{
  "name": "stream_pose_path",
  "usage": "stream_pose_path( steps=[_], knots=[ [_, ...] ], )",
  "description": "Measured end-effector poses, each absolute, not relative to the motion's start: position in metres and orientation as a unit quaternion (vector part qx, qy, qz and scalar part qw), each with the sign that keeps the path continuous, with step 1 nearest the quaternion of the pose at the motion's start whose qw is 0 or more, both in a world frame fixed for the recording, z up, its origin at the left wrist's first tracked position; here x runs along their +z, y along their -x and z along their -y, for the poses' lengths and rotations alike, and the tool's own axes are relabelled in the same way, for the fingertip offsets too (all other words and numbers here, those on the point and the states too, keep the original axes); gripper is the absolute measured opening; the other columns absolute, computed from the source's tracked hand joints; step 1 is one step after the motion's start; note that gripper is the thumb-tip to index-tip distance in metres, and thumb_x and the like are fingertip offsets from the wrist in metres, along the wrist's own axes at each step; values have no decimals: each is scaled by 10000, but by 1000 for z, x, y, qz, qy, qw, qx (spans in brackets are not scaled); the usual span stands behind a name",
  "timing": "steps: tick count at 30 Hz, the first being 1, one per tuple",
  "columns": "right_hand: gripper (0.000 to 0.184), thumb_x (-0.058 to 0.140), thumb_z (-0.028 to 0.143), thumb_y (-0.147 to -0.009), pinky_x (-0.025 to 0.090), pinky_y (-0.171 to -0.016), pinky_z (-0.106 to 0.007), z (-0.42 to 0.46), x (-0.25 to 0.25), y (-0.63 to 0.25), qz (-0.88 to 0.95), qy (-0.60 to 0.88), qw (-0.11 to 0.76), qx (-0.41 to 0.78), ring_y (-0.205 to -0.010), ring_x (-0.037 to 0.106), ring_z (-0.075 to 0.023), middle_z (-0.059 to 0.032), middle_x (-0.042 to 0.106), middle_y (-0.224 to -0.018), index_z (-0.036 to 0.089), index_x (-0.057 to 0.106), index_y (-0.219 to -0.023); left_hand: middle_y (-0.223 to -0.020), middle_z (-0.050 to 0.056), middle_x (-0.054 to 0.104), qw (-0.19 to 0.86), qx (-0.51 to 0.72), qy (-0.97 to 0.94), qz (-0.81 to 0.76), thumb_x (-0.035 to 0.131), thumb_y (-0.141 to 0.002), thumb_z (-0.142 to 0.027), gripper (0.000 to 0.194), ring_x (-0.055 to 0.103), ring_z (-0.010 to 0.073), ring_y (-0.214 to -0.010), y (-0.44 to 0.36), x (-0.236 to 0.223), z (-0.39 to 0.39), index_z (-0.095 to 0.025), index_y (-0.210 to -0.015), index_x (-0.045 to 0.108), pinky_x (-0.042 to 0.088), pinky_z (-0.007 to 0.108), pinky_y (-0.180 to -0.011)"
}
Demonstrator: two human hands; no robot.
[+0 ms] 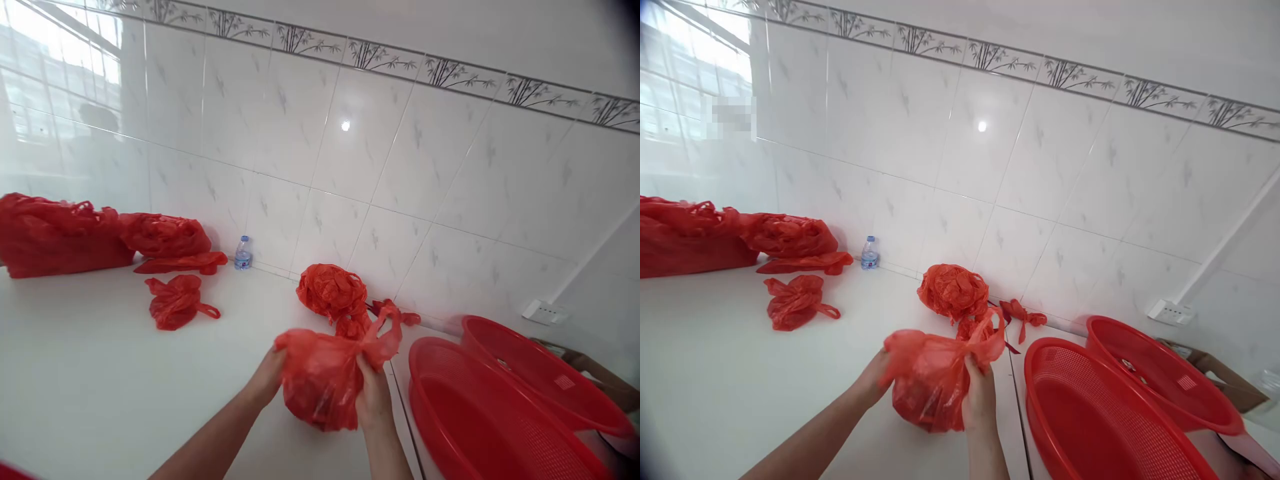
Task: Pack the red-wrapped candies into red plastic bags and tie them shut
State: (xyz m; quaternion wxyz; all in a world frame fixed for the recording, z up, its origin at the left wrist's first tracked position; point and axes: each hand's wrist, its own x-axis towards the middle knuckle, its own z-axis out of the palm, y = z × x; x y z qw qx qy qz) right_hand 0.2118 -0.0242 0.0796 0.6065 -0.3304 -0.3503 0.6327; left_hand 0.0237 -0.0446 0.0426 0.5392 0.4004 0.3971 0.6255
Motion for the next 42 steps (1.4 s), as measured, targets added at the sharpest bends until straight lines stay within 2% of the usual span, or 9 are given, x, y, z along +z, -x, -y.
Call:
stream_pose_path(
  steps=[4, 9, 12, 17, 20, 23, 28, 35, 42],
  knots=[
    [341, 696, 352, -710, 505, -892, -389, 10, 88, -210, 313, 245, 615, 681, -1050, 607, -227, -15, 671, -1095, 251, 629, -1028, -573, -5, 526, 577, 676, -301, -345, 649, -692, -407, 285, 505, 151, -570, -17, 42, 26, -179, -615, 497, 416, 297, -558],
    [210, 576, 436, -772, 536, -772, -357, -6, 53, -202, 262, 297, 592, 702, -822, 659, -201, 4, 702, -822, 237, 629, -815, -576, 22, 556, 694, 609, -253, -289, 631, -705, -431, 312, 550, 177, -574, -31, 33, 19, -186, -574, 490, 459, 325, -591],
    [300, 488, 530, -797, 533, -730, -351, -12, 28, -199, 245, 318, 603, 690, -735, 650, -192, 15, 688, -749, 258, 615, -792, -551, 27, 554, 734, 567, -242, -283, 633, -708, -422, 331, 551, 182, -546, -35, 21, 17, -187, -526, 486, 459, 333, -578],
    [587, 320, 758, -756, 521, -672, -394, -21, 15, -204, 339, 314, 548, 697, -829, 649, -255, -34, 698, -928, 278, 629, -892, -594, 21, 591, 736, 570, -232, -282, 644, -707, -412, 266, 580, 189, -597, -26, 9, 4, -187, -593, 558, 468, 333, -618],
    [515, 475, 718, -727, 508, -650, -377, -24, 17, -203, 366, 303, 513, 715, -778, 649, -254, -44, 690, -864, 254, 623, -897, -728, 40, 653, 721, 575, -241, -302, 647, -716, -411, 241, 621, 215, -690, -20, 13, 0, -193, -818, 646, 486, 368, -700],
    [267, 690, 442, -705, 502, -670, -336, -23, 20, -197, 343, 299, 514, 727, -690, 636, -211, -11, 655, -711, 216, 596, -810, -1040, 71, 660, 715, 592, -214, -304, 683, -690, -309, 392, 639, 222, -833, -19, 16, 0, -218, -1065, 618, 488, 375, -787],
    [252, 686, 407, -721, 517, -689, -337, -24, 24, -194, 294, 325, 531, 725, -688, 640, -206, -29, 659, -689, 181, 582, -761, -1362, 73, 492, 711, 601, -251, -267, 669, -693, -216, 588, 570, 266, -1091, -15, 15, -1, -258, -1256, 506, 468, 386, -892],
    [299, 622, 442, -744, 508, -640, -338, -34, 15, -203, 242, 352, 503, 752, -720, 655, -231, -81, 686, -748, 154, 626, -825, -919, 65, 703, 734, 529, -301, -302, 718, -677, -289, 385, 659, 276, -905, -18, 13, -4, -196, -1034, 606, 513, 377, -809],
    [182, 597, 392, -741, 454, -586, -254, -38, 15, -207, 222, 236, 581, 746, -503, 496, -119, 58, 489, -523, 214, 565, -730, -818, 59, 702, 708, 581, -188, -356, 683, -720, -309, 266, 674, 240, -858, -13, 11, -9, -162, -922, 592, 521, 359, -830]
  ],
)
